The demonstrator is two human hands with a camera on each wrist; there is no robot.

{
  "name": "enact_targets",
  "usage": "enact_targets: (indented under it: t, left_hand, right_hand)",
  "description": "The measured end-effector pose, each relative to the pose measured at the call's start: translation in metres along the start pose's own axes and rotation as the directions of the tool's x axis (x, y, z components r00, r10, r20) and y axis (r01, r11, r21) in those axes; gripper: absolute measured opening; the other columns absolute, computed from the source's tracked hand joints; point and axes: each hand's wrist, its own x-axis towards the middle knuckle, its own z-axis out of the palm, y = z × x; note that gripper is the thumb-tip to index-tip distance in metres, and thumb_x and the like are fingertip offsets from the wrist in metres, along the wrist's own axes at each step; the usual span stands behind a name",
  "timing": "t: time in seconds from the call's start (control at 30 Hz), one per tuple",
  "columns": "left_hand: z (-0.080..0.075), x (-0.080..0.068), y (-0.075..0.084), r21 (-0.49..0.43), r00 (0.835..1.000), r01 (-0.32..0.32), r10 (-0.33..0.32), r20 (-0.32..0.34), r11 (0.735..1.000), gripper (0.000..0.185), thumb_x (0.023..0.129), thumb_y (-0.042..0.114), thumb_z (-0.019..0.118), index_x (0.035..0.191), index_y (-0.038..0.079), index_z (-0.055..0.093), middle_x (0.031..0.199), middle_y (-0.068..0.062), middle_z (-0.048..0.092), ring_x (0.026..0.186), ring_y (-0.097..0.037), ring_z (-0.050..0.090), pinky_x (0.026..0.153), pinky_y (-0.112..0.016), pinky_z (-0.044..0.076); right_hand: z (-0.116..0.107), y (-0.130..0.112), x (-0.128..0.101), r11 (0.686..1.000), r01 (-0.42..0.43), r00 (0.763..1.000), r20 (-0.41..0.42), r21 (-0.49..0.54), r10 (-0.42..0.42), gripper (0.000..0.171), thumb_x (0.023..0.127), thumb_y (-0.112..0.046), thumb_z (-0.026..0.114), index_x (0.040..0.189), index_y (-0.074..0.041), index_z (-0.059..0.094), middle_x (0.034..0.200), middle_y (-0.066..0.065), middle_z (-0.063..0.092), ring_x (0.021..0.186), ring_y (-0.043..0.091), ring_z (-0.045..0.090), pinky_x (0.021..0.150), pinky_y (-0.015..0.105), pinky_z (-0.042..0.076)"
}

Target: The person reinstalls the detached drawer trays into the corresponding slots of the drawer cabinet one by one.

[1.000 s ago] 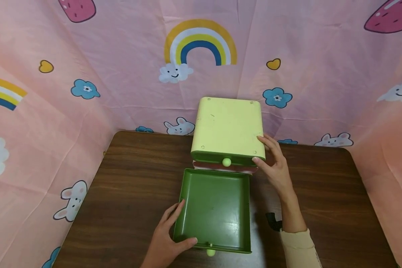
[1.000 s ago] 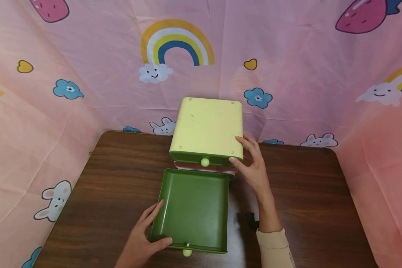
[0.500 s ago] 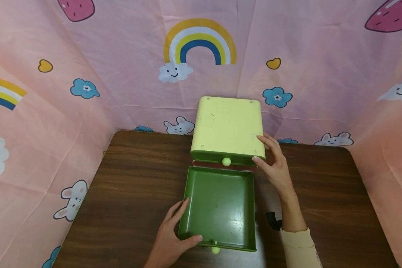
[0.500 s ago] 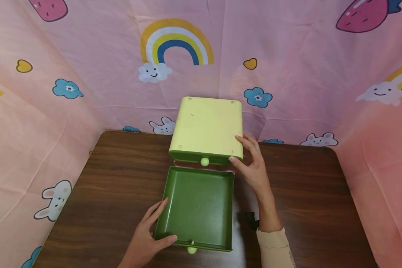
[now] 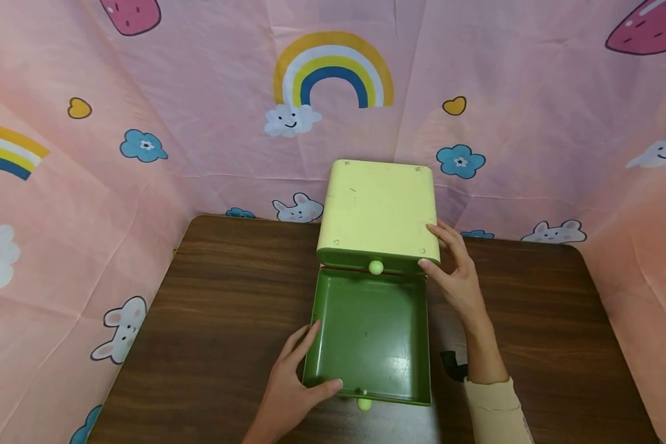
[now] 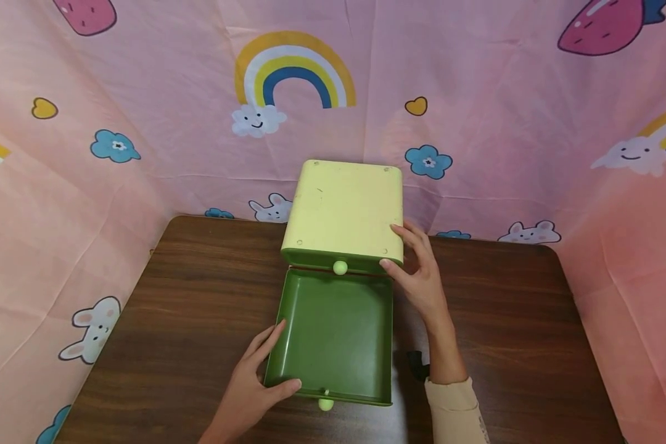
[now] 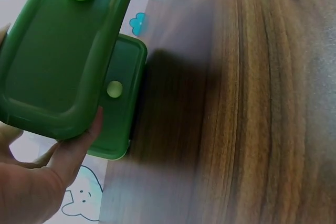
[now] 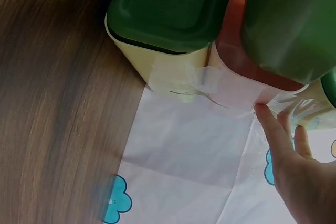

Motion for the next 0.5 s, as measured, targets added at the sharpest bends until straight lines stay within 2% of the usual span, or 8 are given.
enact_targets:
  t: [0.3,0.5]
  left_hand:
    - [0.003,0.012,-0.002,-0.010,0.999,-0.044,0.044,0.003,0.999,0.091,0.078,0.039,0.085,0.154,0.039,0.036,0.155,-0.009,0.034,0.138,-0.044,0.037,0.098,-0.071,0.035]
    - [0.001,0.016,-0.003,-0.008,0.999,-0.050,0.050,0.018,0.999,0.092,0.077,0.040,0.085,0.154,0.039,0.035,0.155,-0.008,0.034,0.137,-0.043,0.038,0.099,-0.070,0.035]
  right_hand:
    - [0.000,0.000,-0.002,1.000,0.004,1.000,-0.002,-0.005,-0.004,0.059,0.089,0.009,0.066,0.144,0.000,0.049,0.156,0.017,0.032,0.128,0.009,0.042,0.111,0.065,0.017]
    - [0.000,0.001,-0.001,1.000,0.004,1.000,0.000,-0.007,-0.004,0.059,0.089,0.009,0.066,0.144,-0.001,0.049,0.156,0.017,0.032,0.128,0.008,0.043,0.112,0.063,0.018]
